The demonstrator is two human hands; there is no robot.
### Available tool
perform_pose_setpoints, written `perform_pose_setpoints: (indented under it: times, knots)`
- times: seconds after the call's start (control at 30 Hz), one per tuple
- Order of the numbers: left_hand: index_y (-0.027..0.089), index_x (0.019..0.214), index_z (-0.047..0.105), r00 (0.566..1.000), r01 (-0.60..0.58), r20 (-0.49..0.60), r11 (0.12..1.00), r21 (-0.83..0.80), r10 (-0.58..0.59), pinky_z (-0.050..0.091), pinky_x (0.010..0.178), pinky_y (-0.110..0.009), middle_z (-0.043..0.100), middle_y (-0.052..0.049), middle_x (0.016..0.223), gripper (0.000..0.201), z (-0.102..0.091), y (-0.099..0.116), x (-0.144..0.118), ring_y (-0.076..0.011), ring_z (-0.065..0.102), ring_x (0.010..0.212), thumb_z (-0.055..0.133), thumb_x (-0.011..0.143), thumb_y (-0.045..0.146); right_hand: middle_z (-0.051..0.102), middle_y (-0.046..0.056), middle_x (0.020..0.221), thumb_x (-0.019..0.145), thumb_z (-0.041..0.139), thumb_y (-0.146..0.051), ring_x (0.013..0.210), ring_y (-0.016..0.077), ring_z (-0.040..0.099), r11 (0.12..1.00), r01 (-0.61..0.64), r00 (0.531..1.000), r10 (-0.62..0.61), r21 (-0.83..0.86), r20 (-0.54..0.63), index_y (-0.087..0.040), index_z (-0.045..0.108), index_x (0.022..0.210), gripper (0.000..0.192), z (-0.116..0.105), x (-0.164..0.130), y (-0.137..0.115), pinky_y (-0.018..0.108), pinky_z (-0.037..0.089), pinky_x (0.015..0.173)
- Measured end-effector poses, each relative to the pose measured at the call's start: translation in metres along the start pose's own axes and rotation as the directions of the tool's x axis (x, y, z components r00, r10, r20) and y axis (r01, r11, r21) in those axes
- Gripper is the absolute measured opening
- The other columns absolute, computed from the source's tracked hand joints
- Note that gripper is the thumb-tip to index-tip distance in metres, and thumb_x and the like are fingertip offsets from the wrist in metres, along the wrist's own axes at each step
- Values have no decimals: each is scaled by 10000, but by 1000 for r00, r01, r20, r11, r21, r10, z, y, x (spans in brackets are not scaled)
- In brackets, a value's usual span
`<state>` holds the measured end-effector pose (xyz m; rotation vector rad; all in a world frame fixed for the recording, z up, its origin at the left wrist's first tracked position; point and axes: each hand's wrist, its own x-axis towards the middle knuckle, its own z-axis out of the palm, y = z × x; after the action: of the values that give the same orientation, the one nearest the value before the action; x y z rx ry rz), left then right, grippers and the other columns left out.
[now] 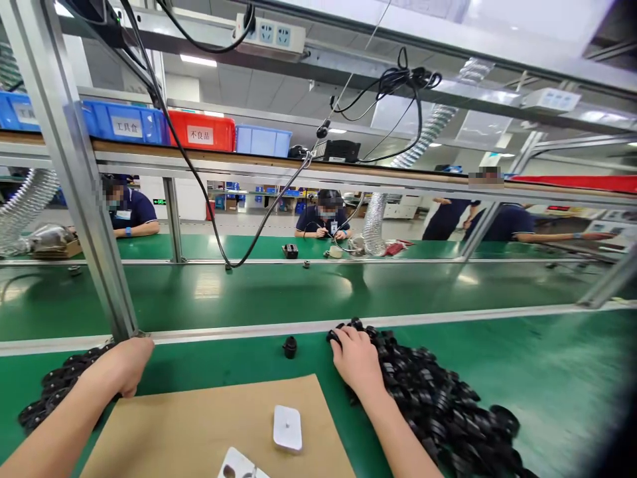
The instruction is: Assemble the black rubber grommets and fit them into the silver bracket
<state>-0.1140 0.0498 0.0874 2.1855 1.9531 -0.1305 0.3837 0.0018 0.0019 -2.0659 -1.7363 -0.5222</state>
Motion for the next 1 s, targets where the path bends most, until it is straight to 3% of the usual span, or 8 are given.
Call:
perform_pose_setpoints:
  times: [0.13, 0.27, 0.47, 0.53, 0.63, 0.7, 0.8, 1.0]
  knots:
    - [211, 586, 575, 1000, 9, 26, 1000, 18, -10, 556, 740, -352, 607, 37, 514, 335, 2, -3, 3, -291, 707, 731, 824, 423, 58, 689, 142, 1394, 986, 536, -274, 1325, 407, 520, 999, 35, 999, -35, -12, 33, -205, 723, 1252, 332, 9, -1, -2, 615, 411, 1052]
    - [227, 630, 629, 999, 14, 36, 1000, 25, -15, 565, 721, -355, 664, 28, 583, 340, -2, -7, -1, -315, 727, 743, 799, 411, 31, 773, 96, 1226, 979, 549, -287, 1302, 359, 557, 997, 78, 996, -79, 14, 51, -235, 762, 1119, 260, 8, 3, 0, 578, 364, 1116]
    - [222, 693, 666, 998, 25, 55, 1000, 15, -25, 571, 683, -345, 697, 28, 633, 391, -11, -12, -1, -303, 742, 702, 864, 421, 22, 755, 110, 1282, 989, 526, -325, 1311, 370, 555, 994, 87, 996, -88, 62, 22, -236, 743, 1219, 329, 13, 5, -3, 585, 352, 1114]
    - [207, 708, 680, 998, 20, 67, 1000, 8, -20, 587, 719, -347, 702, 25, 642, 333, -10, -13, 3, -269, 743, 715, 946, 519, 139, 775, 102, 1233, 966, 536, -309, 1308, 380, 556, 992, 89, 995, -92, 85, 27, -242, 767, 1141, 297, 17, 6, -3, 601, 330, 1127]
    - [164, 871, 719, 999, -12, 50, 1000, -15, 12, 603, 816, -374, 758, -19, 846, 229, -2, -9, 10, -206, 741, 815, 818, 894, 370, 794, 102, 1139, 936, 546, -280, 1291, 372, 569, 989, 95, 994, -101, 112, 41, -233, 778, 1053, 265, 21, 8, -3, 577, 334, 1137]
    - [161, 965, 722, 999, -49, 18, 998, -31, 50, 598, 874, -397, 763, -37, 977, 227, 3, -3, 14, -204, 738, 907, 723, 992, 386, 787, 113, 1140, 914, 569, -279, 1269, 364, 583, 988, 96, 993, -103, 123, 59, -218, 764, 1130, 298, 22, 8, -4, 557, 359, 1126]
    - [157, 1018, 725, 990, -131, -52, 989, -61, 128, 564, 960, -434, 754, -67, 1074, 113, 11, 11, 19, -247, 718, 1032, 762, 936, 225, 758, 141, 1224, 923, 581, -319, 1278, 375, 574, 988, 85, 990, -98, 129, 99, -186, 698, 1313, 429, 21, 8, -5, 570, 376, 1112]
    - [171, 1103, 719, 929, -339, -231, 914, -222, 288, 523, 966, -400, 700, -131, 1153, 311, 38, 58, 20, -313, 708, 1070, 651, 828, 45, 754, 136, 1234, 949, 572, -345, 1286, 375, 573, 985, 87, 969, -118, 146, 219, -217, 734, 1252, 367, 13, 3, -3, 584, 372, 1122]
